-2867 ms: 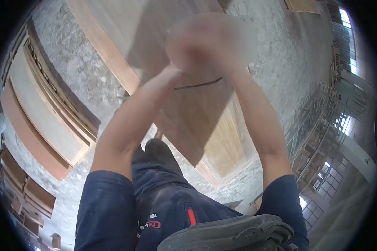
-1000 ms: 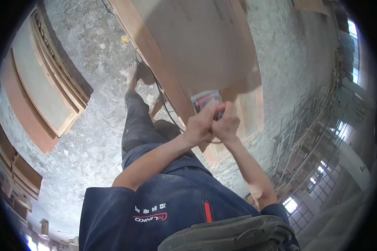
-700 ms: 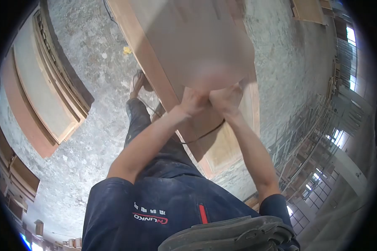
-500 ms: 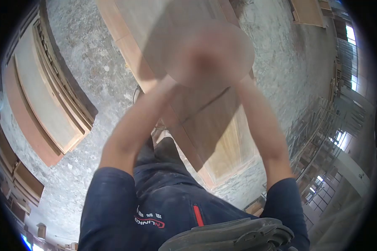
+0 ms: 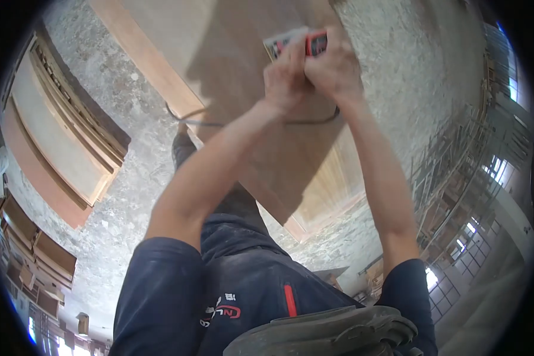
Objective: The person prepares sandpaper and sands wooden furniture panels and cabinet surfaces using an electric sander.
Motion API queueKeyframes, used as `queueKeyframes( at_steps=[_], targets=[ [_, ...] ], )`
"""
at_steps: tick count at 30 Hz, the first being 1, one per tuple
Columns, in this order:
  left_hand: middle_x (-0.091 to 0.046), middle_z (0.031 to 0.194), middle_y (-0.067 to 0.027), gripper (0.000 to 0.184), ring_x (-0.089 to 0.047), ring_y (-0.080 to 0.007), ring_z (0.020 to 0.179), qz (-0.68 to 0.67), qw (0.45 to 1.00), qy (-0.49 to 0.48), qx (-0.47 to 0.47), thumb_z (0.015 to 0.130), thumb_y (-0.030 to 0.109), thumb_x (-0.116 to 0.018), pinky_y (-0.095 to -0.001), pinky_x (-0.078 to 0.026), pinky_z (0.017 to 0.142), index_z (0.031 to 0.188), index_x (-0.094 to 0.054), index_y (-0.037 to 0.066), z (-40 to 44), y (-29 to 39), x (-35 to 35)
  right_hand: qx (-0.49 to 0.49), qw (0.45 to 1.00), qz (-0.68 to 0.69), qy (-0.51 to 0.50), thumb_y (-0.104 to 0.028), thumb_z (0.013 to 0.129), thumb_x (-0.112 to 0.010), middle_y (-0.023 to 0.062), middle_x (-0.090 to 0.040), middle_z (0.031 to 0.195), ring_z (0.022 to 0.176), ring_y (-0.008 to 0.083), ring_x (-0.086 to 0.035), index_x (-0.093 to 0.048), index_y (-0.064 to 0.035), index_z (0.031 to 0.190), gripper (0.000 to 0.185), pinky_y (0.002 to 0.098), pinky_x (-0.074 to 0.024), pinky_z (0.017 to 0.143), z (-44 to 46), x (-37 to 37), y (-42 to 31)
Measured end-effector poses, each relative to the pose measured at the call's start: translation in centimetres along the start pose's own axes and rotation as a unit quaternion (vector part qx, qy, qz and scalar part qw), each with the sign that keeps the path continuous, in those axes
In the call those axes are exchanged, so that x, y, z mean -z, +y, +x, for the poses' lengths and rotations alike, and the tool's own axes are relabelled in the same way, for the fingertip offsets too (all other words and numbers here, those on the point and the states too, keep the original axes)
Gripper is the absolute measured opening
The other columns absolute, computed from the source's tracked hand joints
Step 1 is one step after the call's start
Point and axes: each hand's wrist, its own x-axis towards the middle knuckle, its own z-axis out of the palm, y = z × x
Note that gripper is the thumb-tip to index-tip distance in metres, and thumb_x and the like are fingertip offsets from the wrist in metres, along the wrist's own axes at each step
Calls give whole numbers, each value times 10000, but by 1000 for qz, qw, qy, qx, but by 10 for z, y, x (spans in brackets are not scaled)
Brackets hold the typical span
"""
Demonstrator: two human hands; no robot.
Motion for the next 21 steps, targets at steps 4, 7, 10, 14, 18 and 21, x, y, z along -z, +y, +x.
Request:
queueKeyframes(
  at_steps=[4, 7, 10, 14, 18, 21],
  targets=[
    [-618, 1456, -203, 801, -668, -365, 1278, -65, 995, -61, 39, 833, 39, -687, -465, -610, 882, 1588, -419, 68, -109, 65, -30, -1, 999, -12, 46, -446, 874, -793, 249, -688, 1150, 1055, 513, -690, -567, -137, 1287, 563, 606, -581, 839, -116, -9, 85],
    [-580, 1503, -209, 771, -639, -376, 1326, -82, 978, -177, 74, 856, 6, -652, -451, -610, 919, 1589, -416, 55, -183, 96, -43, -8, 997, 20, 69, -365, 863, -820, 234, -688, 1102, 1014, 504, -689, -568, -107, 1263, 538, 602, -570, 799, -201, -3, 122],
    [-574, 1507, -219, 795, -617, -386, 1357, -125, 967, -212, 60, 829, -7, -681, -450, -594, 967, 1579, -423, 48, -187, 103, -39, -48, 996, 13, 74, -353, 861, -822, 252, -687, 1076, 985, 508, -689, -568, -80, 1268, 552, 603, -564, 787, -229, -4, 128],
    [-568, 1506, -236, 850, -589, -394, 1392, -163, 969, -187, 16, 785, 7, -752, -435, -563, 1029, 1572, -431, 43, -111, 71, -36, -67, 993, -32, 93, -347, 874, -800, 283, -681, 1072, 948, 518, -687, -563, -66, 1296, 560, 607, -560, 784, -154, -11, 107],
    [-622, 1414, -205, 835, -634, -389, 1319, -141, 982, -122, -7, 782, 150, -840, -424, -547, 1032, 1530, -481, 60, 3, 21, -13, -33, 996, -39, 68, -398, 898, -766, 296, -684, 1100, 956, 533, -699, -566, -94, 1265, 517, 619, -567, 814, -27, 2, 41],
    [-655, 1345, -163, 821, -660, -343, 1286, -114, 989, -91, -6, 788, 207, -870, -400, -540, 1026, 1517, -505, 105, 82, -27, 0, -14, 998, -51, 40, -452, 914, -729, 308, -722, 1099, 1017, 522, -723, -593, -88, 1263, 522, 596, -591, 869, 67, 9, -12]
  ],
)
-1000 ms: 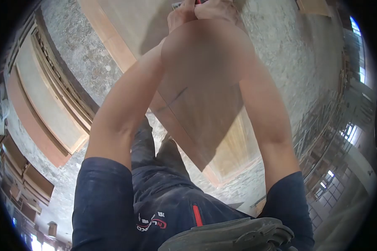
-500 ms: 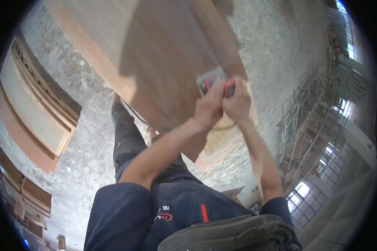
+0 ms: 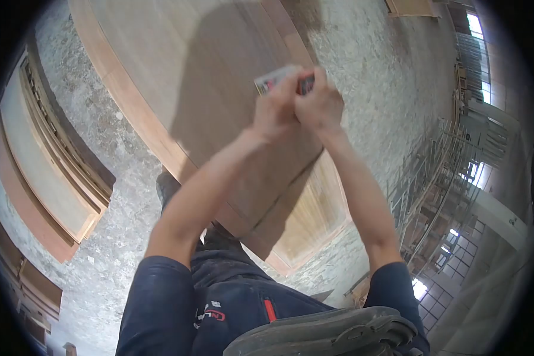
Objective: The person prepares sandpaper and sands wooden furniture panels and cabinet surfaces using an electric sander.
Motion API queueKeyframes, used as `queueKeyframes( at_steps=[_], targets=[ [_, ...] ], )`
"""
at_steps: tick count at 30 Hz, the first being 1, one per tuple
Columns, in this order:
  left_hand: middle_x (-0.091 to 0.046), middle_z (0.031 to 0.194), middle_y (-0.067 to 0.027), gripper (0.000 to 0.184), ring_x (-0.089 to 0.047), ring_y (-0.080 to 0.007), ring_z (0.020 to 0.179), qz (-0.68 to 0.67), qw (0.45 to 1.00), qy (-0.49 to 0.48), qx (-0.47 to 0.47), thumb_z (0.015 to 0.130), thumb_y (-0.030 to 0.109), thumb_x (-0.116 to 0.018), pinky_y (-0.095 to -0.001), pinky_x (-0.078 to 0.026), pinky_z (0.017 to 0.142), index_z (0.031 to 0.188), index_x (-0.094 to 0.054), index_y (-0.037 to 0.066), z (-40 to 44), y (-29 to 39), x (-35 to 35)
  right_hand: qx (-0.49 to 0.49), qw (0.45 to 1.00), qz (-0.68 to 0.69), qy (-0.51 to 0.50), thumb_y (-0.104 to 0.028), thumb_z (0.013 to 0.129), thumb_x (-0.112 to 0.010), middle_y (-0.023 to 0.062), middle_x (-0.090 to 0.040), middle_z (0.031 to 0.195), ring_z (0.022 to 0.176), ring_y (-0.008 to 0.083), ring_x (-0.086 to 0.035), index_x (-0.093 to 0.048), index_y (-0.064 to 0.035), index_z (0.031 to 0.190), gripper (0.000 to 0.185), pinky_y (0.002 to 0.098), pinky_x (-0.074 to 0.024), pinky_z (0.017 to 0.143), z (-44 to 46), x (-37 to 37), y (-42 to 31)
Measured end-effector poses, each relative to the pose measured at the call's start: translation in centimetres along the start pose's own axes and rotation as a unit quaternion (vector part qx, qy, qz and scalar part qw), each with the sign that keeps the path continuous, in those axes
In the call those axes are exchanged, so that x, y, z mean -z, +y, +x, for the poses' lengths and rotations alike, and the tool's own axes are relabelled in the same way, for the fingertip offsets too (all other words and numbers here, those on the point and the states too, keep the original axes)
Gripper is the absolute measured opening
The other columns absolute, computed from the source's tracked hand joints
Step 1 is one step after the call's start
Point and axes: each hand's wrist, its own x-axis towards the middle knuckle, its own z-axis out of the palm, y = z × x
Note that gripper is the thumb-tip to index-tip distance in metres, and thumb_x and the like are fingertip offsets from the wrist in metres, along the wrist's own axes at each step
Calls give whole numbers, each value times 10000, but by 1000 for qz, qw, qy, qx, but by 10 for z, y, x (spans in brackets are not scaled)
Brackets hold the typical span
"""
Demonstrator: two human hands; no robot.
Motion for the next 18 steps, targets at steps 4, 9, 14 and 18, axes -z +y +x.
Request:
queueKeyframes(
  at_steps=[4, 9, 14, 18],
  targets=[
    [-693, 1272, -117, 821, -694, -291, 1214, -23, 998, 53, 16, 774, 259, -916, -372, -531, 1034, 1486, -532, 128, 87, -41, 53, 85, 993, 30, 78, -525, 900, -723, 306, -755, 983, 957, 515, -740, -648, -78, 1160, 523, 584, -592, 860, 96, -2, -66],
    [-753, 1087, -171, 807, -735, -433, 1047, 92, 989, 110, 35, 748, 371, -906, -495, -558, 863, 1427, -500, 212, 99, -32, 50, 90, 995, 28, -10, -543, 969, -582, 317, -755, 1005, 1016, 483, -749, -632, 20, 1189, 607, 541, -584, 926, 114, 20, -73],
    [-716, 1226, -127, 832, -713, -318, 1168, 34, 996, 59, 60, 759, 317, -926, -394, -540, 984, 1469, -518, 171, 4, 10, -33, 18, 998, 53, -40, -488, 941, -642, 313, -757, 975, 992, 475, -754, -648, 34, 1177, 573, 539, -598, 867, 14, 27, 11],
    [-677, 1337, -101, 826, -683, -263, 1253, -2, 997, 37, 69, 780, 285, -923, -362, -526, 1043, 1495, -532, 150, -85, 48, -105, 27, 1000, 4, 13, -509, 905, -719, 334, -743, 986, 972, 521, -740, -622, -47, 1165, 539, 581, -601, 875, -80, 6, 99]
  ],
)
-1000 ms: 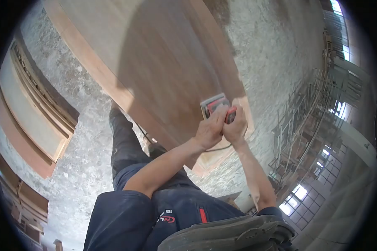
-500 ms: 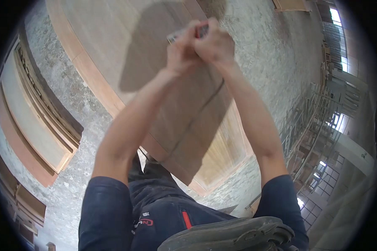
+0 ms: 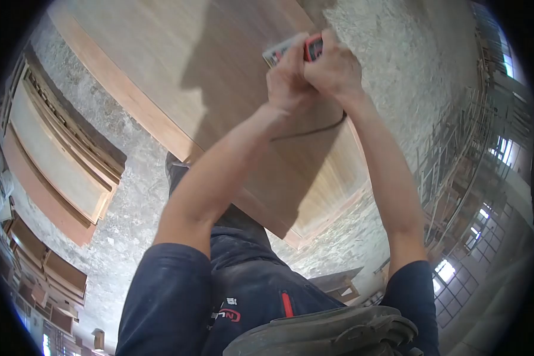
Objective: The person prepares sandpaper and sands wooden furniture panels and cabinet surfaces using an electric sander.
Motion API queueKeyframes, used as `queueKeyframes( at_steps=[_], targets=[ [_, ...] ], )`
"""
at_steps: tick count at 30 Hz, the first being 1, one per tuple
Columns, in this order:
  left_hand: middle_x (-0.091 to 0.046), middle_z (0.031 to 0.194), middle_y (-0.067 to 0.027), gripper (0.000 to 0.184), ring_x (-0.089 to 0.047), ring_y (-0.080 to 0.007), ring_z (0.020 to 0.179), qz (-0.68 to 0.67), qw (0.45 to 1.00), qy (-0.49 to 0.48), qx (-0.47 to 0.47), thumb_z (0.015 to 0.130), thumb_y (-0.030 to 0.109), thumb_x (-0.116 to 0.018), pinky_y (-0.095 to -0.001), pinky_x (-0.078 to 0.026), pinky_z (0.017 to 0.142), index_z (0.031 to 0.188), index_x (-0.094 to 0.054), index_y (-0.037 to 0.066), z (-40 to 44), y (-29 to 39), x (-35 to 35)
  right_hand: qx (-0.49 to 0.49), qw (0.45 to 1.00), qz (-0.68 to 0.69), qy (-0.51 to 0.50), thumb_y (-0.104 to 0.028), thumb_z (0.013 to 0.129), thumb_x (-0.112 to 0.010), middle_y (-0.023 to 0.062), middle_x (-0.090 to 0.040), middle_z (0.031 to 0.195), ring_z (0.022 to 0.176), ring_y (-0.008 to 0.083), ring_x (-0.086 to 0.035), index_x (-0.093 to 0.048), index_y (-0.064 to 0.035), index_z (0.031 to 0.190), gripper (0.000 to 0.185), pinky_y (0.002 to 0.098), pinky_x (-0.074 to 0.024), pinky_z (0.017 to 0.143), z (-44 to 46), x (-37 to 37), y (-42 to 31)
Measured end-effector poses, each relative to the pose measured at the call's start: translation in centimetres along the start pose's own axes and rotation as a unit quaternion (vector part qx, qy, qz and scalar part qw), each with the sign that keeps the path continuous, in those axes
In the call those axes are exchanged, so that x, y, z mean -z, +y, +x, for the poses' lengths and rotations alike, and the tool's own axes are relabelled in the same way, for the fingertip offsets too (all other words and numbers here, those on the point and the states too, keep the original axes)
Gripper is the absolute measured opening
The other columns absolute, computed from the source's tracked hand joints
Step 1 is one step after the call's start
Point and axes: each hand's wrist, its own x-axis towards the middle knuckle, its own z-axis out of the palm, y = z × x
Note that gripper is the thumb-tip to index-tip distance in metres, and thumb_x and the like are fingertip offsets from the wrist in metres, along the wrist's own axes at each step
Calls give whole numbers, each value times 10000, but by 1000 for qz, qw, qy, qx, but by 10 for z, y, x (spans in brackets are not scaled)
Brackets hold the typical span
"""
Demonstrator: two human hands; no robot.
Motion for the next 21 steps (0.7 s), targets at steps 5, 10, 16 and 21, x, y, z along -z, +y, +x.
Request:
queueKeyframes(
  at_steps=[5, 10, 16, 21],
  targets=[
    [-668, 1374, -126, 790, -663, -334, 1293, -46, 996, -71, 20, 802, 238, -880, -394, -530, 1044, 1501, -523, 148, -123, 37, -57, -81, 996, -4, -48, -486, 912, -732, 336, -715, 1000, 948, 549, -719, -575, -74, 1174, 513, 606, -594, 843, -135, 11, 70],
    [-642, 1411, -151, 821, -637, -379, 1313, -20, 986, -161, 27, 810, 74, -794, -432, -571, 995, 1558, -468, 160, -237, 51, -73, -60, 997, 32, 45, -413, 855, -809, 288, -677, 1054, 907, 541, -688, -558, -75, 1188, 537, 625, -561, 793, -280, -6, 114],
    [-584, 1498, -183, 865, -616, -367, 1360, -21, 988, -151, -33, 789, 43, -798, -414, -576, 1003, 1573, -436, 81, -204, 36, -30, -155, 987, 27, 5, -399, 856, -809, 268, -687, 1070, 953, 518, -693, -557, -84, 1192, 525, 617, -556, 810, -244, -14, 68],
    [-601, 1467, -180, 838, -628, -347, 1350, -22, 993, -117, -22, 797, 135, -827, -403, -528, 1068, 1553, -472, 69, -69, 8, 38, -66, 998, 11, 11, -392, 872, -771, 285, -687, 1129, 1027, 509, -697, -566, -75, 1214, 510, 604, -573, 855, -89, -19, -6]
  ],
)
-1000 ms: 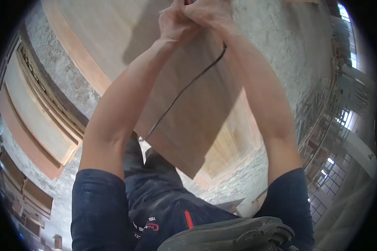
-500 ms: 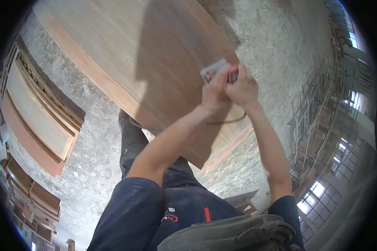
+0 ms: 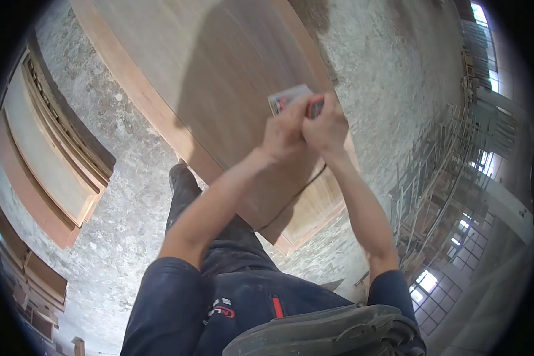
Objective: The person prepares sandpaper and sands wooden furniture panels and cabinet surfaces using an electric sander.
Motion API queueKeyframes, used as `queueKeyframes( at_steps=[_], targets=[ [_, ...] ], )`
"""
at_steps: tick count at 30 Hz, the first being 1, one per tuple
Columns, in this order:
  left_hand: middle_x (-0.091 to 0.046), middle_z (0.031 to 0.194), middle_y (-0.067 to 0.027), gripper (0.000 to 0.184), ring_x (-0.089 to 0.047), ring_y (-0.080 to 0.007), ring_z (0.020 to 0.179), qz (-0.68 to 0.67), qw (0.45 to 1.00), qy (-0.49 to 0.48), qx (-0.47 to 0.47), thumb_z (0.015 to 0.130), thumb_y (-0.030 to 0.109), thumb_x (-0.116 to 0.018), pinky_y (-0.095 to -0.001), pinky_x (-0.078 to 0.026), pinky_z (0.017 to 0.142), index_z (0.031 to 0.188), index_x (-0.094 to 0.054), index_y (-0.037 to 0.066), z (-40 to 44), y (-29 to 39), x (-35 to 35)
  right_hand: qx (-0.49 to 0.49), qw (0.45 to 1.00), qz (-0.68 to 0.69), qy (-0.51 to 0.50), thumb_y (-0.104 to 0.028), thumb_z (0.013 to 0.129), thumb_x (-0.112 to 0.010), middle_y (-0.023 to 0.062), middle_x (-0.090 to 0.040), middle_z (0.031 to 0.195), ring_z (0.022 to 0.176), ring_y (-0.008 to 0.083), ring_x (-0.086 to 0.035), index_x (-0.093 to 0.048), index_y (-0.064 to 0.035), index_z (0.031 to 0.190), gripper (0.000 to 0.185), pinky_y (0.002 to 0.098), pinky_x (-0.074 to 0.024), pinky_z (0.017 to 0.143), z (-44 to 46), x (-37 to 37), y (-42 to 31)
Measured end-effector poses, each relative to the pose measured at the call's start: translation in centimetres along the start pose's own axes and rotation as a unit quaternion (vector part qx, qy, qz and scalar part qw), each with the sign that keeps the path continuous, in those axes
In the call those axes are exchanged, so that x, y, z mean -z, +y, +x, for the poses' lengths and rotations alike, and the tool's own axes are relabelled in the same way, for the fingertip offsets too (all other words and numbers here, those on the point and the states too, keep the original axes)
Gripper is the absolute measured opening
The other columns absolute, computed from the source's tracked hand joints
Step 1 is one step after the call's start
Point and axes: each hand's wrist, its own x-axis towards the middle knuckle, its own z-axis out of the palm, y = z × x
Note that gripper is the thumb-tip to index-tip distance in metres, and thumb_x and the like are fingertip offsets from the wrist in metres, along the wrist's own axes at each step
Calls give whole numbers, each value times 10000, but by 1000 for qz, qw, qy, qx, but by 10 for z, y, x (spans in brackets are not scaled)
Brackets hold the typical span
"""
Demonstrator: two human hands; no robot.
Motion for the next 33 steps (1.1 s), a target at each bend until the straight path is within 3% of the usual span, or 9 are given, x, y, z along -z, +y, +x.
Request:
queueKeyframes(
  at_steps=[4, 6, 8, 11, 14, 16, 19, 25, 33],
  targets=[
    [-647, 1413, -128, 877, -659, -232, 1286, -51, 995, 59, -57, 780, 200, -889, -368, -504, 1074, 1556, -493, 91, 93, -46, 76, 37, 999, 24, 16, -436, 868, -780, 250, -763, 1079, 1056, 461, -739, -657, -92, 1114, 441, 544, -591, 909, 112, 3, -97],
    [-654, 1396, -75, 917, -640, -164, 1245, 1, 992, 85, -96, 755, 202, -920, -341, -501, 1057, 1553, -486, 80, 135, -68, 115, 117, 992, 44, 3, -459, 879, -743, 326, -744, 1066, 986, 535, -732, -665, -24, 1149, 518, 575, -603, 879, 162, -1, -128],
    [-715, 1236, -120, 786, -700, -332, 1192, 100, 985, 139, -7, 774, 270, -878, -424, -548, 992, 1477, -534, 201, 166, -85, 142, 165, 985, 53, -7, -436, 915, -690, 304, -757, 976, 975, 473, -754, -642, 45, 1173, 548, 535, -601, 856, 200, -2, -162],
    [-741, 1172, -120, 812, -723, -273, 1154, 84, 980, 178, 29, 775, 303, -912, -383, -539, 975, 1467, -506, 180, 156, -47, 164, 204, 959, 166, -104, -372, 886, -718, 295, -756, 970, 956, 465, -756, -659, 41, 1149, 493, 533, -602, 843, 184, 36, -187],
    [-731, 1203, -90, 779, -680, -191, 1167, -193, 961, 170, -96, 805, 244, -897, -341, -524, 1000, 1477, -515, 147, 104, -54, 125, 225, 957, 174, 59, -305, 868, -713, 293, -761, 956, 927, 457, -762, -719, 41, 1045, 389, 507, -611, 816, 147, -26, -150],
    [-721, 1221, -104, 772, -692, -267, 1167, -79, 975, 199, -56, 791, 260, -886, -392, -544, 980, 1469, -525, 179, 48, -47, 91, 193, 969, 155, 11, -288, 862, -709, 286, -762, 932, 912, 460, -761, -734, 35, 974, 342, 504, -614, 804, 84, -9, -130],
    [-697, 1290, -129, 812, -697, -353, 1190, 97, 969, 225, -19, 769, 296, -883, -450, -579, 932, 1485, -513, 197, -40, -7, 35, 184, 981, 60, -36, -497, 870, -756, 352, -718, 1063, 982, 537, -728, -638, -21, 1172, 576, 588, -609, 855, -7, -3, -71],
    [-626, 1453, -156, 832, -667, -364, 1276, 80, 985, 135, 67, 788, 3, -737, -450, -602, 940, 1555, -442, 131, -216, 51, -79, 181, 980, 23, -74, -408, 832, -843, 286, -634, 1000, 860, 521, -701, -554, -42, 1206, 598, 614, -574, 729, -193, 13, 44],
    [-607, 1497, -198, 849, -639, -389, 1347, 75, 988, 124, 57, 805, 31, -772, -440, -569, 1047, 1586, -440, 74, -280, 64, -61, 148, 986, 41, -72, -382, 830, -828, 270, -611, 1014, 854, 523, -692, -506, -24, 1290, 666, 600, -573, 722, -262, 6, 28]
  ],
)
